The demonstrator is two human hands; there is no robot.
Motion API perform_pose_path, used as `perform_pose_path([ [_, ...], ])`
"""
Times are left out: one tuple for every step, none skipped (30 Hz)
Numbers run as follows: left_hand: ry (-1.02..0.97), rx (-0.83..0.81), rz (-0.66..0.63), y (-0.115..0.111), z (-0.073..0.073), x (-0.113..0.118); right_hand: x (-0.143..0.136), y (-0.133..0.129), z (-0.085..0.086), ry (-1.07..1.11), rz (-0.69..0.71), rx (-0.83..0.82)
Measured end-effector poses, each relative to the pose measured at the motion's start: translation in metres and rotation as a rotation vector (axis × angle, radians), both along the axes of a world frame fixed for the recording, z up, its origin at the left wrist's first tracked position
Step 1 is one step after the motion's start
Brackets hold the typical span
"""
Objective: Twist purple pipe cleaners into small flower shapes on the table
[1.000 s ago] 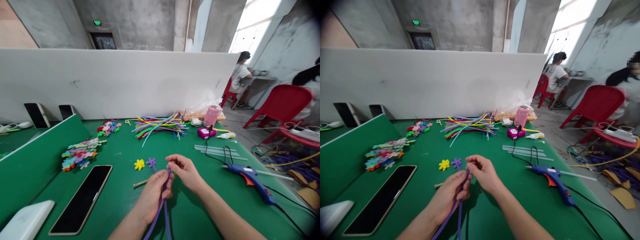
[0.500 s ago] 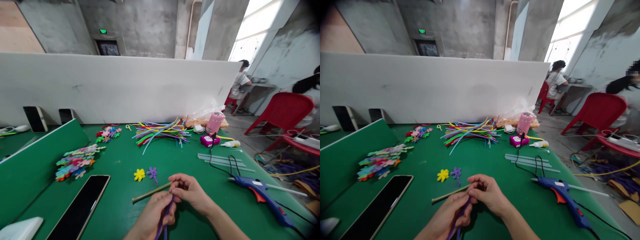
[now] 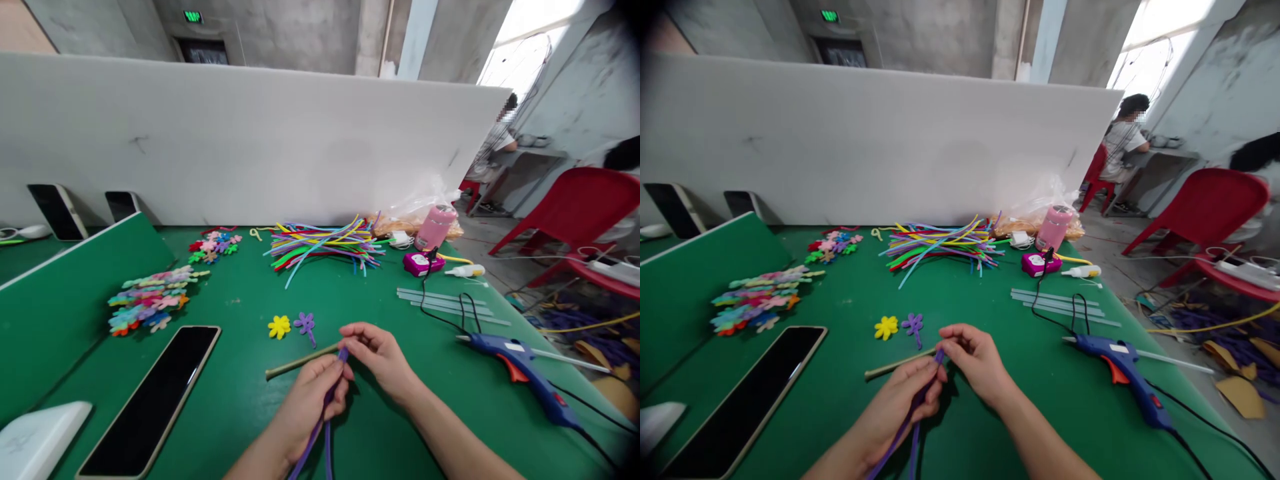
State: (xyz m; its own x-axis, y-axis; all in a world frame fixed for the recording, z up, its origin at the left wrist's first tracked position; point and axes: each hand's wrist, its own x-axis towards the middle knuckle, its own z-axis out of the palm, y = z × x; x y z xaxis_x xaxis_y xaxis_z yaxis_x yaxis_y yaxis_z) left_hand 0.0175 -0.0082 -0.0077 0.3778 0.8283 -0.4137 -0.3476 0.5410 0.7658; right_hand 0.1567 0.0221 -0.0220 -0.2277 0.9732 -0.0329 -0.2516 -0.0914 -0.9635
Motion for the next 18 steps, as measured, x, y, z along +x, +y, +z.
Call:
perform_pose_path([
  [-0.035,-0.012,0.003,0.0004,0.0001,-0.0009,0.0018,0.0003,0.0013,0.003,0.004,0.010],
  [-0.066,-0.021,0.004,0.0008,0.0003,-0.0018,0.0037,0.0004,0.0024,0.008,0.015,0.019],
  [-0.089,-0.027,0.002,0.0011,0.0005,-0.0026,0.0055,0.0004,0.0032,0.017,0.035,0.026],
  [-0.107,-0.031,-0.005,0.0014,0.0007,-0.0033,0.0069,0.0002,0.0037,0.030,0.061,0.031],
  [-0.119,-0.034,-0.016,0.0015,0.0007,-0.0038,0.0080,-0.0001,0.0039,0.044,0.091,0.035],
  [-0.128,-0.037,-0.030,0.0015,0.0006,-0.0041,0.0086,-0.0006,0.0038,0.059,0.124,0.035],
  [-0.132,-0.040,-0.046,0.0014,0.0004,-0.0043,0.0087,-0.0012,0.0035,0.078,0.160,0.034],
  [-0.133,-0.042,-0.060,0.0012,0.0000,-0.0043,0.0085,-0.0017,0.0030,0.098,0.194,0.031],
  [-0.131,-0.043,-0.072,0.0009,-0.0005,-0.0042,0.0082,-0.0022,0.0026,0.116,0.223,0.028],
  [-0.128,-0.043,-0.080,0.0006,-0.0010,-0.0041,0.0077,-0.0026,0.0021,0.127,0.240,0.026],
  [-0.124,-0.043,-0.084,0.0003,-0.0015,-0.0038,0.0073,-0.0029,0.0018,0.132,0.245,0.025],
  [-0.120,-0.041,-0.084,0.0001,-0.0019,-0.0036,0.0069,-0.0031,0.0017,0.131,0.241,0.025],
  [-0.116,-0.038,-0.084,0.0000,-0.0022,-0.0032,0.0067,-0.0031,0.0017,0.127,0.232,0.026],
  [-0.114,-0.033,-0.084,-0.0002,-0.0023,-0.0028,0.0066,-0.0030,0.0018,0.125,0.226,0.026],
  [-0.115,-0.025,-0.085,-0.0003,-0.0022,-0.0024,0.0065,-0.0029,0.0020,0.127,0.222,0.026],
  [-0.116,-0.017,-0.085,-0.0004,-0.0021,-0.0020,0.0065,-0.0028,0.0022,0.131,0.222,0.023],
  [-0.112,-0.008,-0.084,-0.0007,-0.0018,-0.0015,0.0065,-0.0027,0.0023,0.135,0.224,0.020],
  [-0.099,0.000,-0.079,-0.0009,-0.0014,-0.0011,0.0064,-0.0027,0.0024,0.134,0.223,0.018],
])
